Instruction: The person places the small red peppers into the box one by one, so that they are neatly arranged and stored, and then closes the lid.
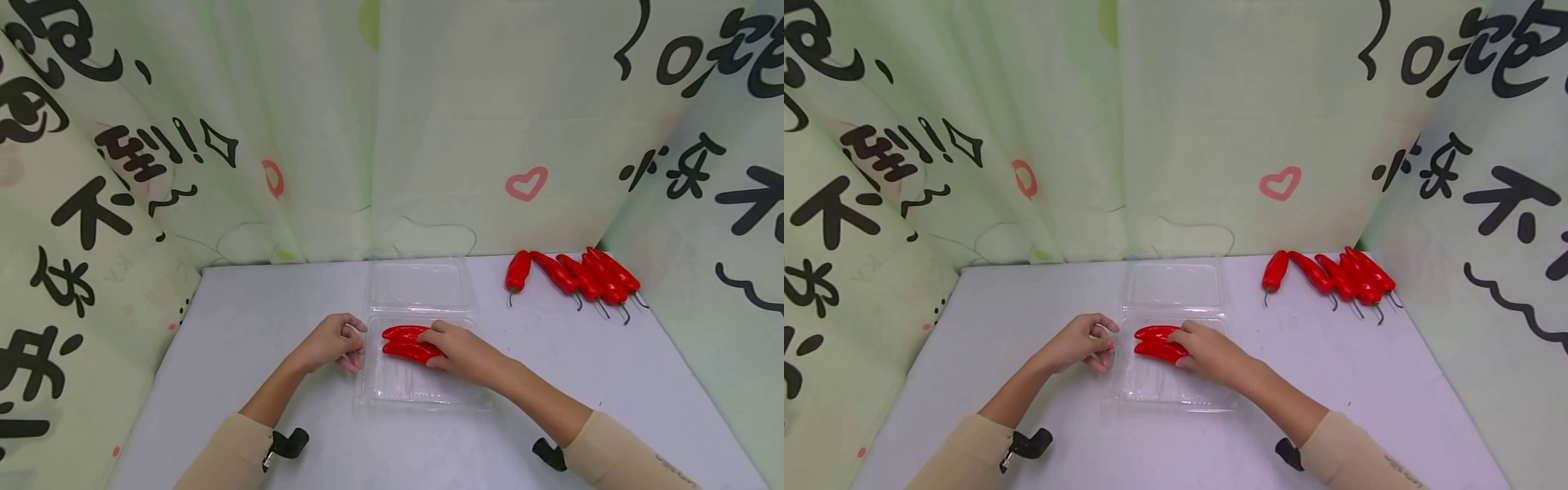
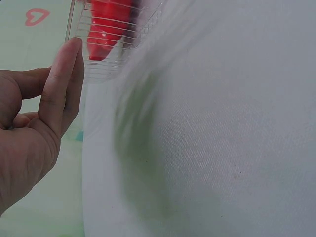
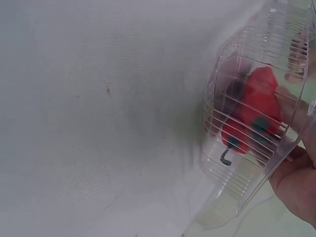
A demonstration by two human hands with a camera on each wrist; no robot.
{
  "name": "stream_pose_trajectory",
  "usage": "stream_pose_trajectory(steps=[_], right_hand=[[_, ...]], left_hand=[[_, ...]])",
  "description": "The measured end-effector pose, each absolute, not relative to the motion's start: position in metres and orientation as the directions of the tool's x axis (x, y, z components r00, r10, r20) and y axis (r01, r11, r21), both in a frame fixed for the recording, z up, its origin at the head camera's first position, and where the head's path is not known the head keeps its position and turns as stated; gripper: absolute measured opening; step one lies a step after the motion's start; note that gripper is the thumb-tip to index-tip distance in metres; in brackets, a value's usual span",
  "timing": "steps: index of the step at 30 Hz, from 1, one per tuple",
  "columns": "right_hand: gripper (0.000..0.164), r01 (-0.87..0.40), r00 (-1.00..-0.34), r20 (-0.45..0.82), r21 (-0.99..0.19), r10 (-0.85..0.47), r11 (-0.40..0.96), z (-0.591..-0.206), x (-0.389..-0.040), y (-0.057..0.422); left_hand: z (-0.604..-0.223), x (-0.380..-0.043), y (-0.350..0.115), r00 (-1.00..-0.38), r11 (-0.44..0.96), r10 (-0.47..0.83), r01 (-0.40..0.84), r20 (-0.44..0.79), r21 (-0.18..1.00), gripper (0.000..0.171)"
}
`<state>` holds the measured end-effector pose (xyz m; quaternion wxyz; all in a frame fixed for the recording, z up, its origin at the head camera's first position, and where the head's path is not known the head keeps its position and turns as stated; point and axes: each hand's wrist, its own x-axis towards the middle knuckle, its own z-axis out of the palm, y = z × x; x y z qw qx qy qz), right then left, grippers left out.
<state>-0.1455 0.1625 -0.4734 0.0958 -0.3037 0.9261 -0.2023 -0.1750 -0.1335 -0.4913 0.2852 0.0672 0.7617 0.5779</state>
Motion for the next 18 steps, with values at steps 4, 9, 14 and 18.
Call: stream_pose_trajectory(steps=[4, 9, 14, 18], right_hand=[[0.041, -0.541, -0.795, -0.04, -0.406, -0.605, 0.737, -0.4768, -0.1458, 0.1617], [0.04, -0.571, -0.789, -0.007, -0.361, -0.615, 0.737, -0.4782, -0.1444, 0.161], [0.041, -0.587, -0.792, 0.025, -0.307, -0.611, 0.749, -0.4794, -0.1424, 0.1608], [0.041, -0.578, -0.802, 0.039, -0.302, -0.596, 0.758, -0.4806, -0.1408, 0.1615]], left_hand=[[-0.4912, -0.175, -0.1335, -0.83, 0.327, 0.429, -0.227, -0.358, 0.917, 0.032], [-0.491, -0.175, -0.1334, -0.83, 0.328, 0.427, -0.226, -0.358, 0.917, 0.031], [-0.4915, -0.1753, -0.1329, -0.83, 0.333, 0.426, -0.225, -0.359, 0.916, 0.031], [-0.4915, -0.1755, -0.1326, -0.832, 0.332, 0.426, -0.221, -0.355, 0.917, 0.031]])
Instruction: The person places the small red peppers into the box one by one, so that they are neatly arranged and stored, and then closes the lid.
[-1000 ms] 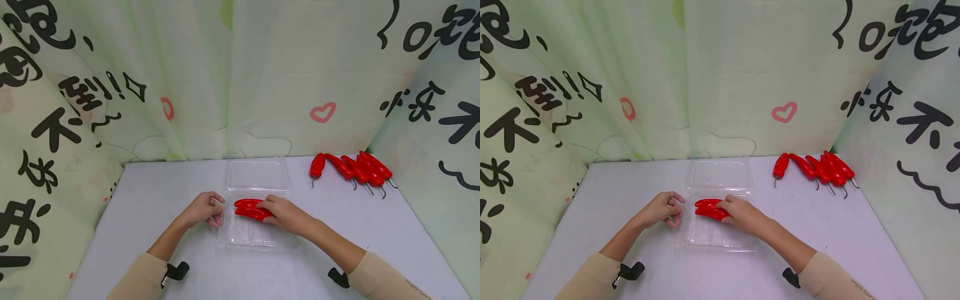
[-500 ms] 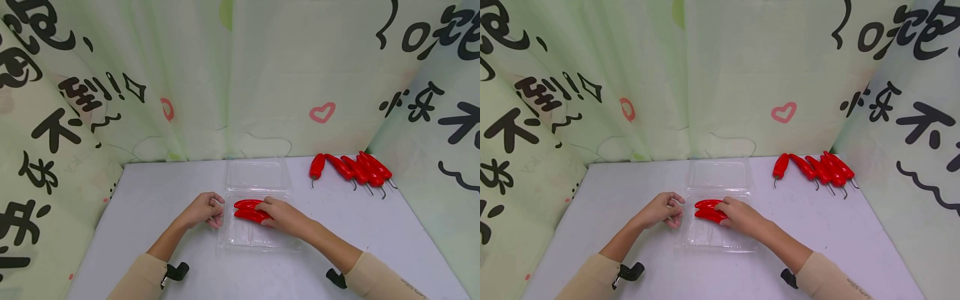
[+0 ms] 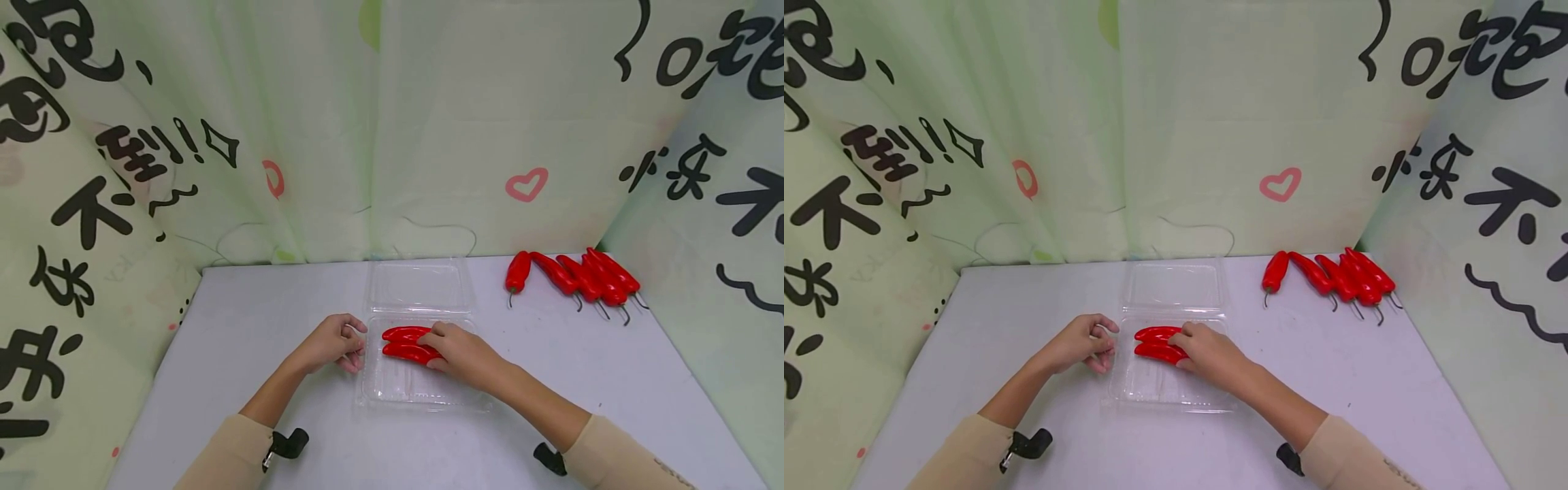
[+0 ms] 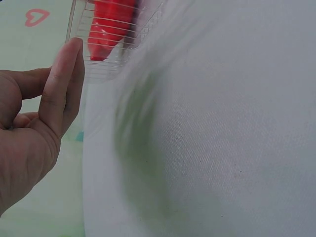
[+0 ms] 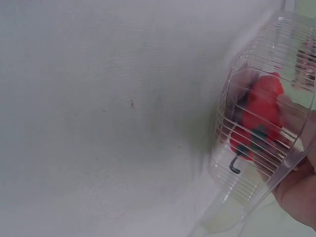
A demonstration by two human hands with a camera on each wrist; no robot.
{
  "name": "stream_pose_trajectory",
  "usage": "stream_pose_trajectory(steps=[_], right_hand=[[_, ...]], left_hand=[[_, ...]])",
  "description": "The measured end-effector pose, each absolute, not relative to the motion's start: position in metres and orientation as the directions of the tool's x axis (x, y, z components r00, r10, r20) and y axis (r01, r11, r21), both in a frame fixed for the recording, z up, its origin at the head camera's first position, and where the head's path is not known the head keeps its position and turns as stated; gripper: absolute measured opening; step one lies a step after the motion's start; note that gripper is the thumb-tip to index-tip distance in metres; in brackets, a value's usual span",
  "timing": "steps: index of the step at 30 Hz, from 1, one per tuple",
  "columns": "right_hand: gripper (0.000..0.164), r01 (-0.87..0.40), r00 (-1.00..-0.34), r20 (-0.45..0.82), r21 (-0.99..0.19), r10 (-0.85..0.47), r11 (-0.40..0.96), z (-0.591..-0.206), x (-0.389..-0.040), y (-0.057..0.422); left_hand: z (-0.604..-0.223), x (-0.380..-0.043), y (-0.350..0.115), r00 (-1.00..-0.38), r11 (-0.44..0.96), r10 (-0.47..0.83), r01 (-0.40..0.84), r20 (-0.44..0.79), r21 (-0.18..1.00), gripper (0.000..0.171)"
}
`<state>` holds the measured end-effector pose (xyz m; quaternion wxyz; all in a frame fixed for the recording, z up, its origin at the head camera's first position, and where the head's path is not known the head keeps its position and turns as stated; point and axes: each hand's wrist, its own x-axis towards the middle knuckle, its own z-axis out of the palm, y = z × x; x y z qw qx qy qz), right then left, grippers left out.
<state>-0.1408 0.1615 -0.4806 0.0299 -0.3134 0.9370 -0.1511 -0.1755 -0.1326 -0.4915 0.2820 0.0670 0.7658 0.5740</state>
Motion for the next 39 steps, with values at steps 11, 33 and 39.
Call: stream_pose_trajectory(steps=[11, 33, 39], right_hand=[[0.041, -0.555, -0.82, 0.047, -0.313, -0.571, 0.771, -0.4848, -0.1394, 0.1667], [0.043, -0.58, -0.808, 0.112, -0.316, -0.578, 0.75, -0.4902, -0.1381, 0.1671], [0.046, -0.567, -0.817, 0.105, -0.331, -0.568, 0.754, -0.4897, -0.1373, 0.1681]], left_hand=[[-0.4901, -0.1766, -0.1317, -0.831, 0.339, 0.428, -0.218, -0.356, 0.915, 0.03], [-0.4904, -0.1751, -0.1315, -0.834, 0.34, 0.422, -0.218, -0.356, 0.915, 0.029], [-0.4906, -0.1748, -0.1316, -0.834, 0.338, 0.421, -0.22, -0.356, 0.915, 0.029]])
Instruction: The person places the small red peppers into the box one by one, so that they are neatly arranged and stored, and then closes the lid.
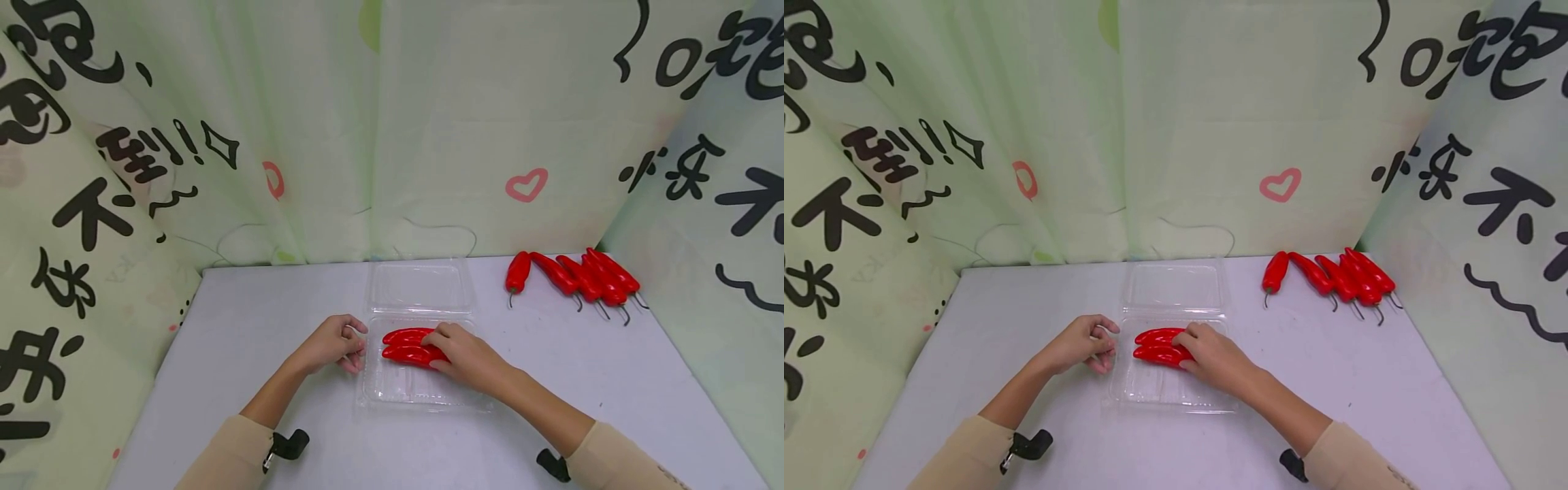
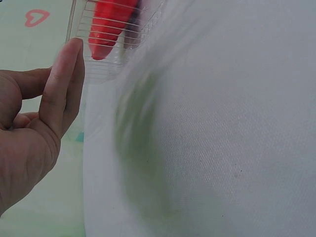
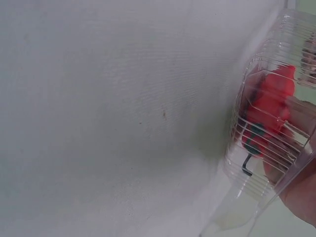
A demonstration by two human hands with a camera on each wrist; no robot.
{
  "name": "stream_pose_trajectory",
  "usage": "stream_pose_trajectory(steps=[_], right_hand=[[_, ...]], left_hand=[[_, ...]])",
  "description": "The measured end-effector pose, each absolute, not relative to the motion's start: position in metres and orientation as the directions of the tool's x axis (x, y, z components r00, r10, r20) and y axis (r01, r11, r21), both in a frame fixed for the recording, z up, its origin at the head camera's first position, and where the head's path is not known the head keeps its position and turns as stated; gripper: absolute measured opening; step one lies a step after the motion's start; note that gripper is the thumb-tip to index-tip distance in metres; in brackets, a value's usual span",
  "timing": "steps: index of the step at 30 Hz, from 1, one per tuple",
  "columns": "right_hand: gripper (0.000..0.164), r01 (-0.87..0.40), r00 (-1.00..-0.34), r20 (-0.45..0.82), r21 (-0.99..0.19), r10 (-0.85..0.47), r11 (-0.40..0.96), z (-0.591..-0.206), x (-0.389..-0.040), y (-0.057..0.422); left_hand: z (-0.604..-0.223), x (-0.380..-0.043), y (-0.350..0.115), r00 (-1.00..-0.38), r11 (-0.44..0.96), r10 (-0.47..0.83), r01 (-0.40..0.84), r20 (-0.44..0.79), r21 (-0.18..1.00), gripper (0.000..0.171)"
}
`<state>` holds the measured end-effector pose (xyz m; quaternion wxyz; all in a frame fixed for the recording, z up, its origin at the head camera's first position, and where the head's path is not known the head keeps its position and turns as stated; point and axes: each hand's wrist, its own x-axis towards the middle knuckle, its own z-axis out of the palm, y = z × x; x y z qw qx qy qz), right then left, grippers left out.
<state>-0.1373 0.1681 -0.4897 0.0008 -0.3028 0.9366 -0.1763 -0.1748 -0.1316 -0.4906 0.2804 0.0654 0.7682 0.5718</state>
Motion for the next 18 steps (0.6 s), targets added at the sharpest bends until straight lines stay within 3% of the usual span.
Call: stream_pose_trajectory(steps=[9, 18], right_hand=[[0.049, -0.525, -0.845, 0.104, -0.338, -0.524, 0.781, -0.483, -0.139, 0.177], [0.052, -0.463, -0.883, 0.147, -0.423, -0.445, 0.779, -0.47, -0.144, 0.195]], left_hand=[[-0.491, -0.175, -0.132, -0.834, 0.344, 0.42, -0.219, -0.358, 0.913, 0.029], [-0.49, -0.175, -0.132, -0.835, 0.349, 0.422, -0.21, -0.353, 0.913, 0.03]])
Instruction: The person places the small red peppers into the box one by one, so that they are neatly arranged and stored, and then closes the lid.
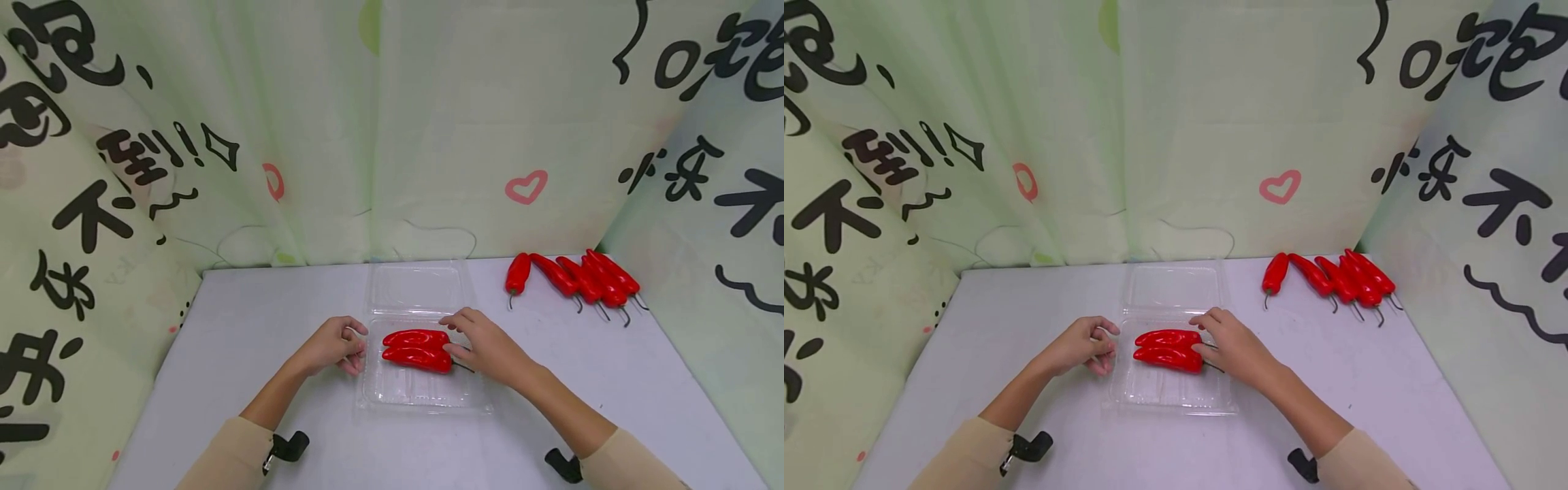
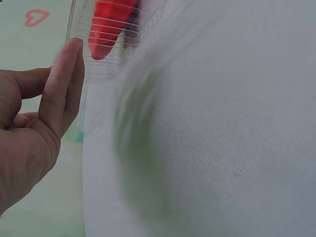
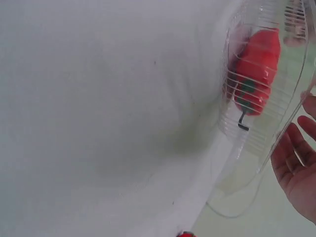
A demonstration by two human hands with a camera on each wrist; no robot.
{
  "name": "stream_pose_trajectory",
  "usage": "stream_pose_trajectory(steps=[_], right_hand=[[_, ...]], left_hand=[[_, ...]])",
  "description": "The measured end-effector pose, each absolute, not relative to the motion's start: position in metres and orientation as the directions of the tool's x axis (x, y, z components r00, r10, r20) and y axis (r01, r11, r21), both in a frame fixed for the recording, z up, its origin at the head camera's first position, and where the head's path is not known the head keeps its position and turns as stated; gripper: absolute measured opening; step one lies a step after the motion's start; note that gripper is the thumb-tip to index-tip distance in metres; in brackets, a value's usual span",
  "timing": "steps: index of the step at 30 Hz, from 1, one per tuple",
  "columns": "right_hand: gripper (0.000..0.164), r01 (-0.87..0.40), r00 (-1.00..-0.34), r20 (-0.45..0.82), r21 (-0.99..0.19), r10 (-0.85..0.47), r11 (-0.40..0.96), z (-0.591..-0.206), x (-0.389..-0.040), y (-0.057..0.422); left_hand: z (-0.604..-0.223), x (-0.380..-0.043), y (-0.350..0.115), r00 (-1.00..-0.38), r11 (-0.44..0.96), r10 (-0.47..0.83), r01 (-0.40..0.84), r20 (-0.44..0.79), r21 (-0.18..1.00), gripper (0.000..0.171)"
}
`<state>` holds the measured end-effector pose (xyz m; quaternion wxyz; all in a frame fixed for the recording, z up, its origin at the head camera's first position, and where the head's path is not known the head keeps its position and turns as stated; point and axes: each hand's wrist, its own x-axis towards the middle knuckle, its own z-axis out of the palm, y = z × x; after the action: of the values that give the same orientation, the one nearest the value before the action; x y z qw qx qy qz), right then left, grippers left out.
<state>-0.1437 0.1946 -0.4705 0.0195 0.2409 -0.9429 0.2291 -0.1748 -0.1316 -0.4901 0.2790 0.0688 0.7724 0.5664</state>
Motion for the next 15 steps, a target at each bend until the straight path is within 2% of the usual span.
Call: stream_pose_trajectory(steps=[9, 15], right_hand=[[0.056, -0.396, -0.918, 0.204, -0.51, -0.34, 0.764, -0.464, -0.155, 0.22], [0.062, -0.352, -0.935, 0.224, -0.5, -0.275, 0.791, -0.461, -0.169, 0.242]], left_hand=[[-0.49, -0.174, -0.132, -0.833, 0.337, 0.428, -0.214, -0.352, 0.917, 0.03], [-0.49, -0.175, -0.132, -0.831, 0.337, 0.432, -0.212, -0.351, 0.917, 0.03]])
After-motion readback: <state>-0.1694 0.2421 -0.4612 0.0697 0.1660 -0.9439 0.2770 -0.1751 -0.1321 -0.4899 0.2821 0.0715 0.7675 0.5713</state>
